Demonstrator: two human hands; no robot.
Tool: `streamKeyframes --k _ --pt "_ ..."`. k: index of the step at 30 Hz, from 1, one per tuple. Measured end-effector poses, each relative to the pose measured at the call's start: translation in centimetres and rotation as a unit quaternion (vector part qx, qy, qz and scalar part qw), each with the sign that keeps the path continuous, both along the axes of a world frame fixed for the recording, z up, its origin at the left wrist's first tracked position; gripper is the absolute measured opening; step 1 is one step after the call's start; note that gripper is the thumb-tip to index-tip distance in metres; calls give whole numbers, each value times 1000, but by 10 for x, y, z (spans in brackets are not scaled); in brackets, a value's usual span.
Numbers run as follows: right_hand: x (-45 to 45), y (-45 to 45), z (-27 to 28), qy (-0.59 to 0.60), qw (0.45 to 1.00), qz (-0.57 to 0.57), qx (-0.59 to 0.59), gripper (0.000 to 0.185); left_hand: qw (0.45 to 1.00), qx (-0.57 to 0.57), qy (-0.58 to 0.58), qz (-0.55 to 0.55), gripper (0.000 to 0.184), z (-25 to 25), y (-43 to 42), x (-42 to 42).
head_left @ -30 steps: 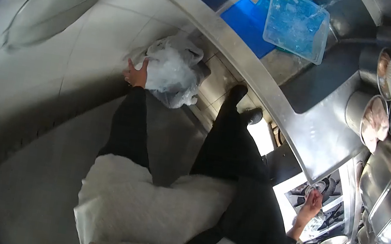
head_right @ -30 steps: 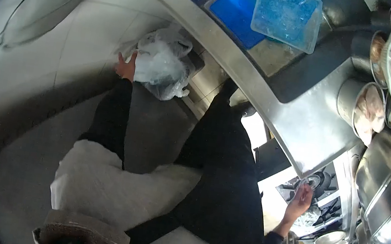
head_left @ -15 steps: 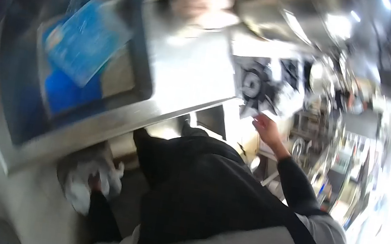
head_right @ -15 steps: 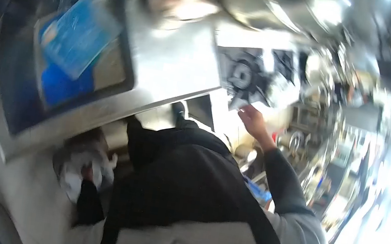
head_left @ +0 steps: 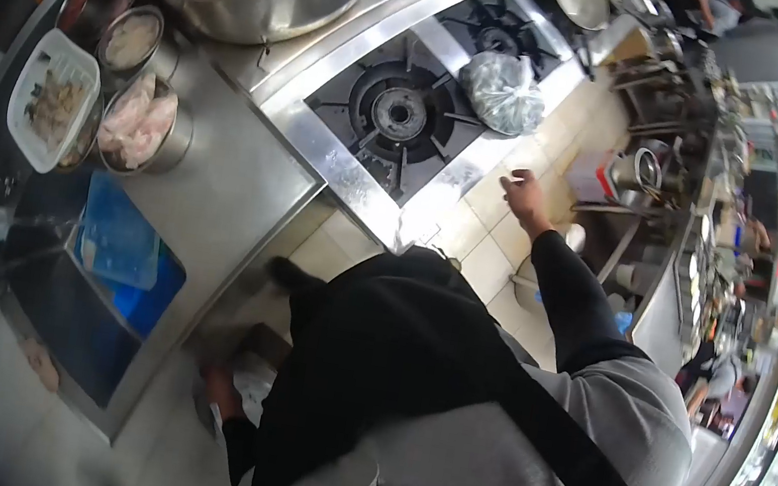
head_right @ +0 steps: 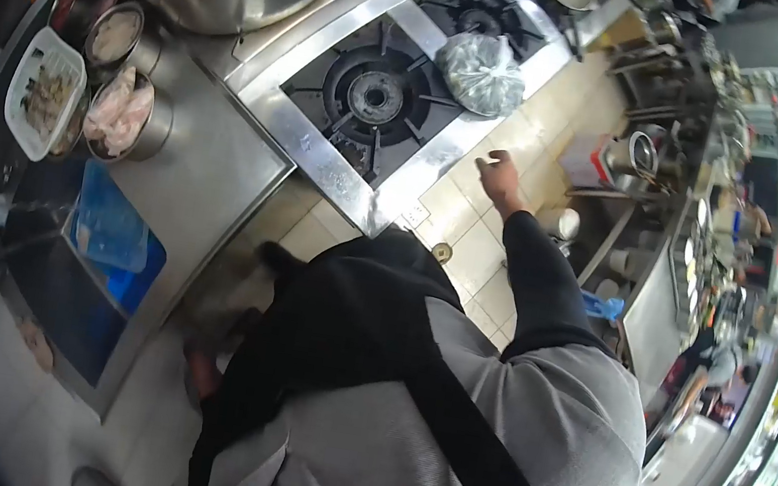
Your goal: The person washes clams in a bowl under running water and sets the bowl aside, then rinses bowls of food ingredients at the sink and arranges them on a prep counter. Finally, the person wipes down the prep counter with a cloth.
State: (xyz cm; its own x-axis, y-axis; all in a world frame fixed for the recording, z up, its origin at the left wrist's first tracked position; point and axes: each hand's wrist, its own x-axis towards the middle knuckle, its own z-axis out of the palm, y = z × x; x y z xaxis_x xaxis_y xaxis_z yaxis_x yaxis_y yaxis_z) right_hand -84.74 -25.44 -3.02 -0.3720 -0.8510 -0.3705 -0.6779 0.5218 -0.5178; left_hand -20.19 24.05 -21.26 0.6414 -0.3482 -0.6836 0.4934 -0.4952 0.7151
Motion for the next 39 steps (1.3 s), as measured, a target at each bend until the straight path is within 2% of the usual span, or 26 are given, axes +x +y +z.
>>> streamKeyframes --k 1,4,6,7,10,11,14,16,18,19,22,25,29,34,36,38,39 --pt "-32 -12 -34 62 996 57 -35 45 1000 -11 -23 2 52 3 -10 -14" --pt "-44 -34 -43 62 980 162 -97 30 998 -51 -45 -5 51 16 -34 -90" --pt "-31 -43 -23 8 977 206 -56 24 999 -35 36 2 45 35 -64 -134" --pt "-27 -47 -16 -14 974 223 -40 21 996 -31 79 40 42 35 -79 -154" --pt "-33 -40 -30 -117 967 220 -44 20 985 -9 151 79 40 47 -143 -202" --pt "-45 -34 -43 -122 969 214 -2 25 983 -1 167 80 41 50 -169 -208" --pt "-75 -12 -45 -68 970 221 72 32 955 -28 263 132 44 13 -238 -200" --pt "-116 10 -56 -39 968 219 117 32 939 -43 300 163 44 -31 -275 -186" --pt "-172 33 -72 37 946 210 245 35 931 -60 308 187 44 -83 -302 -167" --pt "-199 48 -78 54 941 211 261 33 927 -65 314 194 43 -109 -307 -162" --pt "-263 76 -70 29 924 78 374 31 920 -80 324 205 43 -170 -323 -140" --pt "-285 85 -37 43 935 28 350 28 913 -93 343 199 43 -218 -345 -129" --pt "-266 80 -12 53 942 -22 331 30 906 -102 359 198 43 -245 -367 -122" --pt "-268 92 -25 -16 935 10 355 30 898 -119 373 201 44 -243 -389 -117" --pt "-262 92 -31 -27 943 4 331 33 892 -130 380 209 44 -233 -392 -114" --pt "-245 85 -27 14 958 39 282 30 883 -143 388 223 44 -216 -390 -112" --pt "-239 79 -28 58 968 119 212 30 878 -149 394 229 44 -205 -389 -111"
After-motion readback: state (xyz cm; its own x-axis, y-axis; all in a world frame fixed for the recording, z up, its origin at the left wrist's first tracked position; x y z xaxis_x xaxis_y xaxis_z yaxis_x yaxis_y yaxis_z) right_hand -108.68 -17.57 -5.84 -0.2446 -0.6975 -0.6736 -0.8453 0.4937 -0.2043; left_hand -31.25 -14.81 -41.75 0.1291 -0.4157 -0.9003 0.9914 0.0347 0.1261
